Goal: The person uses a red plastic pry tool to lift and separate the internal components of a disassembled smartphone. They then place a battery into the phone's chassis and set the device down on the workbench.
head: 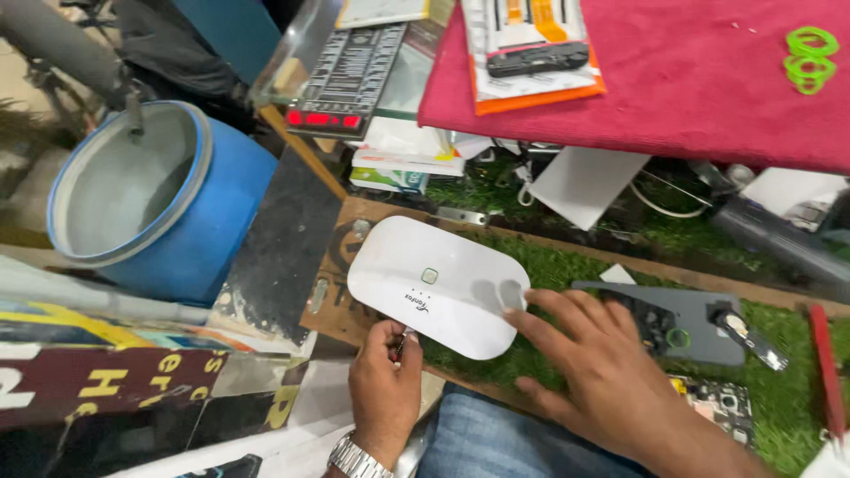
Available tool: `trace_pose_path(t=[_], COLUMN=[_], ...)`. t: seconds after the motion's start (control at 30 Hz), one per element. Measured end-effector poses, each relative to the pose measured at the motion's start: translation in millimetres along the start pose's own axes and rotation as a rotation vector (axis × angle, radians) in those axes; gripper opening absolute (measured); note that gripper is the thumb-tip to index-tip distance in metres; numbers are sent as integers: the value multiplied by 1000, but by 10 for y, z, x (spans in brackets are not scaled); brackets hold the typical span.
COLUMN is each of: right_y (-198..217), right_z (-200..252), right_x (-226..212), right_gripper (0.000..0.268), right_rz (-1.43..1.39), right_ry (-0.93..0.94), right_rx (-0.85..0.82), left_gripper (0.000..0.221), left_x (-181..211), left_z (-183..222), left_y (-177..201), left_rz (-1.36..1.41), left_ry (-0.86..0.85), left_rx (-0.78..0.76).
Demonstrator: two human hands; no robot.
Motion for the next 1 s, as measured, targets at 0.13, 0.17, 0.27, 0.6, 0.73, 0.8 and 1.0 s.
trace_pose_path(t=[0.13, 0.17, 0.27, 0.6, 0.73, 0.8, 1.0], right_y=[-292, -355, -502, -644, -651, -666, -701], right_z=[-500, -570, -619, -554, -567, -572, -545], right_x=[-248, -226, -193, -86, -80, -64, 16], right_gripper=[79, 78, 78, 77, 77, 78, 81], right_rz=[126, 137, 161, 171, 207, 197, 164], right_ry=[275, 200, 45, 103, 134, 123, 101], right_rx=[78, 6, -93, 6, 54, 10, -42], left_gripper=[27, 29, 32, 32, 43, 43, 35], left_x=[-144, -184, -334, 657, 1044, 1155, 1164], left_z=[-22, -52, -106, -1129, -1410, -1452, -1542], left_y=[-11, 12, 139, 1357, 1427, 1401, 1378], left_rz=[188, 166, -1, -56, 8, 46, -20], left_ry=[136, 126, 181, -558, -557, -604, -561], left_rx=[-95, -86, -83, 292, 210, 199, 246])
Point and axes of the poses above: each hand's wrist, its own z-axis away from the middle knuckle, its own y-axis out of the back of the hand, x = y × z, the point moved 4 cm from there along -z, towards the middle knuckle, and after that the axes turned 6 degrees about -z, right-handed, at the moved point
